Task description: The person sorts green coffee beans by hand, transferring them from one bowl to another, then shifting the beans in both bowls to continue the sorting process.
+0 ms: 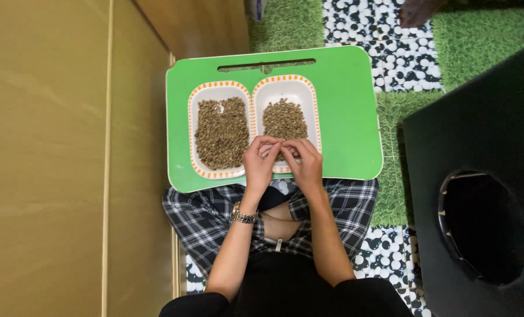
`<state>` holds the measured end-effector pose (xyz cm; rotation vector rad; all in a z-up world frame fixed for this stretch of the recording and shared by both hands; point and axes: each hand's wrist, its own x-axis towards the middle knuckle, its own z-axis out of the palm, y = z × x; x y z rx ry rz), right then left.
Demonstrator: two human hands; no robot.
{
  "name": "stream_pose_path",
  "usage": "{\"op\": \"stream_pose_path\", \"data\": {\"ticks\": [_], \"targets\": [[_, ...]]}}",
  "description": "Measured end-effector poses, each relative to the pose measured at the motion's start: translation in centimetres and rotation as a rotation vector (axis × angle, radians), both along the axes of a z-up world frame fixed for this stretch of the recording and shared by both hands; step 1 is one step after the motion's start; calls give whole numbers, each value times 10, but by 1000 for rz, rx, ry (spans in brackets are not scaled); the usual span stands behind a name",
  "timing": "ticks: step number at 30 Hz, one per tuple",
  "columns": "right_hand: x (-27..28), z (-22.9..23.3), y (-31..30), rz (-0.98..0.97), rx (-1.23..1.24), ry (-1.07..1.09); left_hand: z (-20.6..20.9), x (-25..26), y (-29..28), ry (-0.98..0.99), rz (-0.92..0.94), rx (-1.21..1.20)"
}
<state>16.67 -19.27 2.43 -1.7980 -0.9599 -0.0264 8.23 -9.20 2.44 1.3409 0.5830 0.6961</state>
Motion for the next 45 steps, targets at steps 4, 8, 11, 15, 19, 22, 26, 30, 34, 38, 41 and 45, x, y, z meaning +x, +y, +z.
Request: {"op": "stream_pose_path", "data": {"ticks": [4, 8, 11, 15, 19, 22, 26, 30, 34, 38, 41, 45], "targets": [[2, 2, -1, -7, 0, 17, 9, 2, -1, 25, 4, 36], [1, 3, 0, 1, 12, 33, 17, 2, -3, 62, 13, 118], [2, -2, -1, 7, 13, 35, 22, 0, -4, 83, 16, 174], [1, 1, -1, 14, 1, 23, 18, 0, -2, 90, 21, 205], [1, -2, -1, 13, -9, 14, 17, 0, -3, 88, 36, 244], [3, -9, -2, 17, -20, 7, 16, -1, -2, 78, 34, 265], [3, -14, -1, -3, -19, 22, 15, -2, 0, 84, 30, 295], [4, -25, 0, 3, -52, 5, 21, -1, -1, 122, 49, 441], [0, -15, 2, -14, -55, 1, 14, -2, 2, 137, 27, 501], [4, -21, 4, -18, -57, -8, 18, -1, -1, 166, 17, 555], [3, -17, 5, -19, -60, -17, 25, -4, -3, 185, 0, 541], [-2, -2, 4, -23, -58, -31, 21, -6, -3, 226, 0, 535]]}}
